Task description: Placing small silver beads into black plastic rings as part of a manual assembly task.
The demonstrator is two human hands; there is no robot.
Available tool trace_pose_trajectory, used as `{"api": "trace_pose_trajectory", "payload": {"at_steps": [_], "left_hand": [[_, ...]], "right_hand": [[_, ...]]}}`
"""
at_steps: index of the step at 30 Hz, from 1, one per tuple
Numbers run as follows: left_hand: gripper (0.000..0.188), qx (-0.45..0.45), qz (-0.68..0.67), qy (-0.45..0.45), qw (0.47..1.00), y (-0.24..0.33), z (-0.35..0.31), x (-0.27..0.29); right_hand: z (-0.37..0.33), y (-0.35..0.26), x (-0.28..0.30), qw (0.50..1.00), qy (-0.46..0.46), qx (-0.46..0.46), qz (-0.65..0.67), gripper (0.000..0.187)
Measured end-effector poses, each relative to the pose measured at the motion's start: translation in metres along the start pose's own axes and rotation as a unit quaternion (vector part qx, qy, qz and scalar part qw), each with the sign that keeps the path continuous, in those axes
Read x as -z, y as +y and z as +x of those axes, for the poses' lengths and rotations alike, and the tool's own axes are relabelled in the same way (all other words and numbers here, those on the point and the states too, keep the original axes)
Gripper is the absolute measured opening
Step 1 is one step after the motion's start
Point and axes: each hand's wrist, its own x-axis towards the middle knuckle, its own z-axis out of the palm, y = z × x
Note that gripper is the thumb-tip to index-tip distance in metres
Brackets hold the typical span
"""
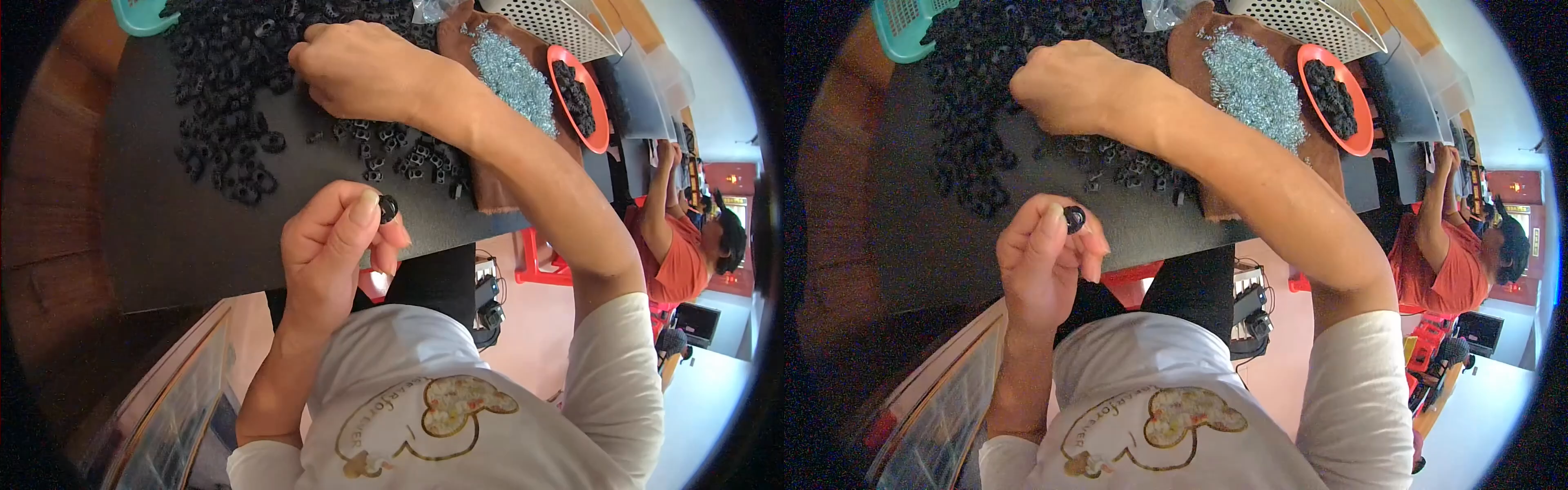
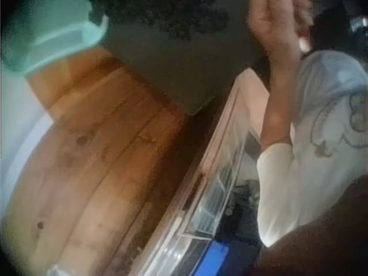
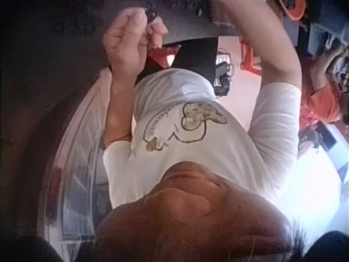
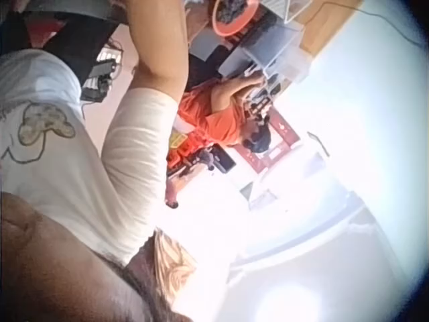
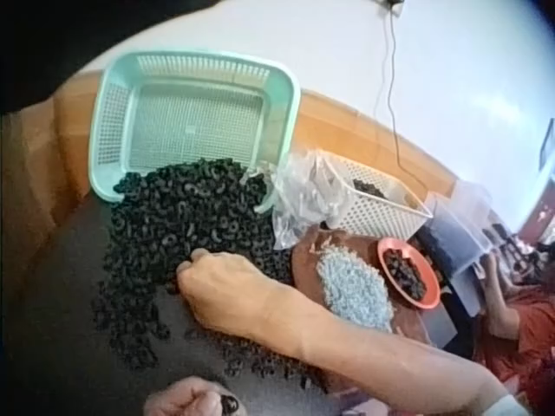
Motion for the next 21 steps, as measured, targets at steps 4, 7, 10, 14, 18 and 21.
{"api": "trace_pose_trajectory", "payload": {"at_steps": [4,7,10,14,18,21], "left_hand": [[0.025,-0.018,0.007,0.006,1.0,-0.002,0.001,-0.001],[0.024,-0.031,0.001,-0.018,0.999,-0.005,0.002,0.002],[0.024,-0.037,-0.005,-0.013,0.999,-0.004,0.0,0.002],[0.024,-0.036,-0.013,-0.014,0.999,-0.005,0.0,0.004],[0.024,-0.047,-0.021,-0.013,0.999,-0.004,-0.001,0.0],[0.025,-0.038,0.011,0.01,0.999,-0.006,-0.002,-0.001]], "right_hand": [[-0.013,0.005,-0.006,0.999,0.049,0.014,-0.002,0.016],[-0.024,0.005,-0.003,0.997,0.074,0.018,0.025,0.017],[-0.041,-0.002,0.012,0.98,0.107,0.019,0.166,0.018],[-0.087,-0.026,0.048,0.852,0.047,-0.139,0.502,0.023],[-0.125,-0.033,0.06,0.719,0.012,-0.203,0.664,0.011],[-0.136,-0.04,0.052,0.674,0.002,-0.184,0.716,0.012]]}}
